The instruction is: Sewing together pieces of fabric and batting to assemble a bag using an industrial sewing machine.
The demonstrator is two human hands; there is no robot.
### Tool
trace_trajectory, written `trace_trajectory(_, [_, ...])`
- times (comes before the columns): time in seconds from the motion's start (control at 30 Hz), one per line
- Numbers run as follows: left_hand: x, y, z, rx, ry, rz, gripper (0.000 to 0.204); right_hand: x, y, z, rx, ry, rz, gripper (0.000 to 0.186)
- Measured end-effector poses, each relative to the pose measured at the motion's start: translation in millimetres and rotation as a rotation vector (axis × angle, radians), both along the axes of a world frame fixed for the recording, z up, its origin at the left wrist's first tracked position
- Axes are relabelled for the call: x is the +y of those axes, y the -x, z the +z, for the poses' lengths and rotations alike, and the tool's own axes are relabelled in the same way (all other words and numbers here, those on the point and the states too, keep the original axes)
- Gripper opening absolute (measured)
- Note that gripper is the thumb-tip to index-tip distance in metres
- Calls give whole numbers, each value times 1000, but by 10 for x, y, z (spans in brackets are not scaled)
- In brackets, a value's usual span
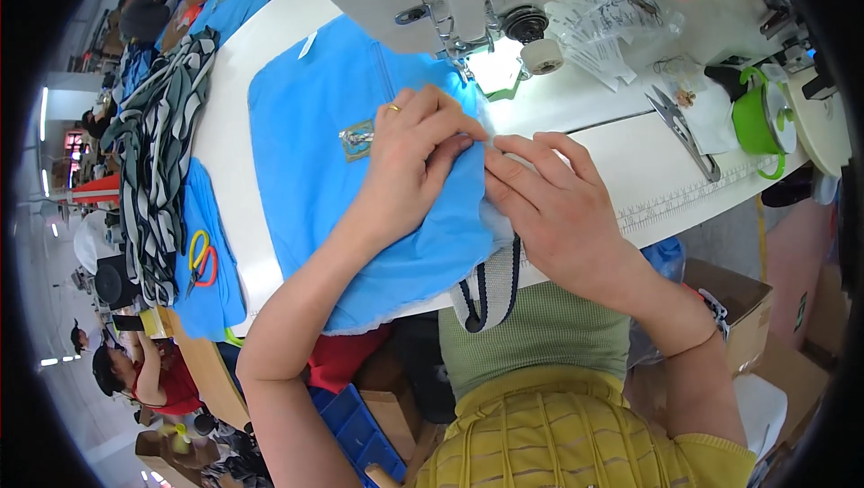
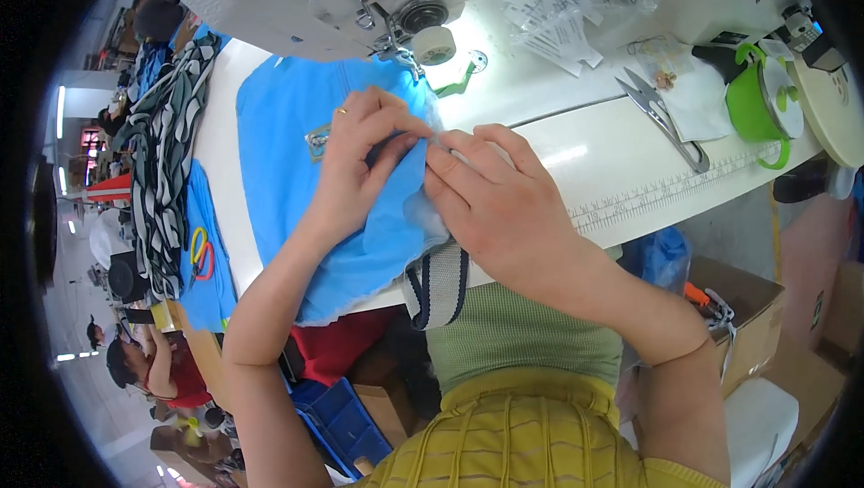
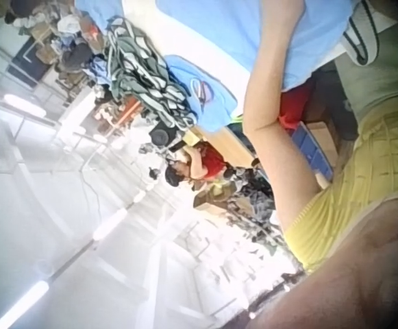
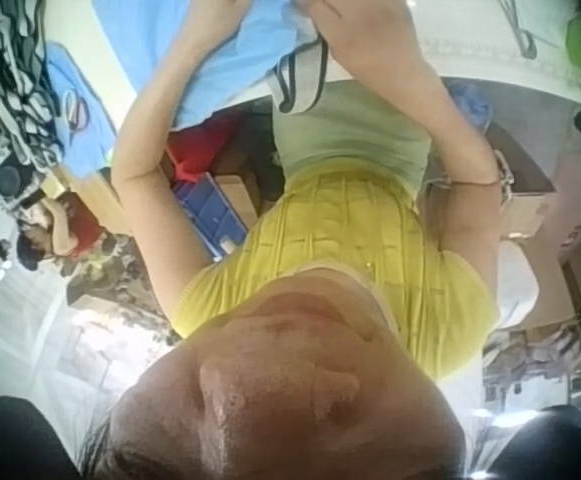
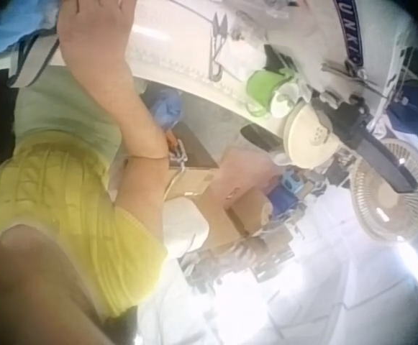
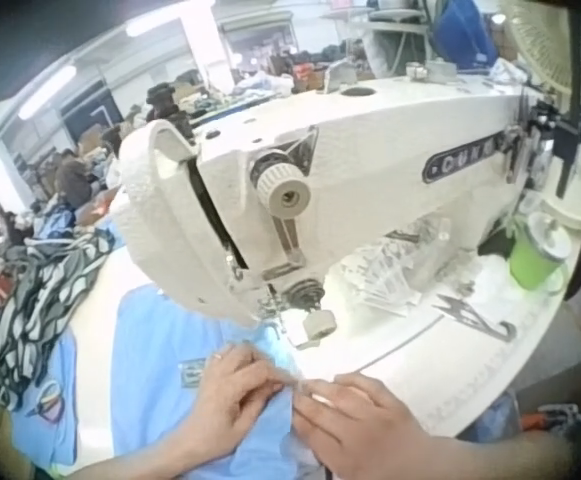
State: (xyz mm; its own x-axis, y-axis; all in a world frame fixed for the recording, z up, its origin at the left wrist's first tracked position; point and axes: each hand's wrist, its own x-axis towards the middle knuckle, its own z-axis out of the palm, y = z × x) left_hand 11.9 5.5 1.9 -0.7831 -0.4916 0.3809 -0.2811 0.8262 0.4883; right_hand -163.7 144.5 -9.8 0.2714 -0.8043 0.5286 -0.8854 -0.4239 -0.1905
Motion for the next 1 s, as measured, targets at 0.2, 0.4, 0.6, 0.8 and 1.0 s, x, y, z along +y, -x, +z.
trace_trajectory(0.2, [31,130,70,163,-259,66,13,-25,-4,-7,-82,-35,64,27])
trace_trajectory(0.4, [216,83,141,-41,-149,190,16,11,-11,-1,-74,-27,14,23])
trace_trajectory(0.6, [332,48,106,31,-124,189,21,30,-10,1,-72,-17,-20,25])
trace_trajectory(0.8, [296,8,-49,41,-27,157,24,13,10,-13,-58,-23,-2,35])
trace_trajectory(1.0, [206,1,-56,0,25,137,36,2,10,20,-105,-126,-3,47])
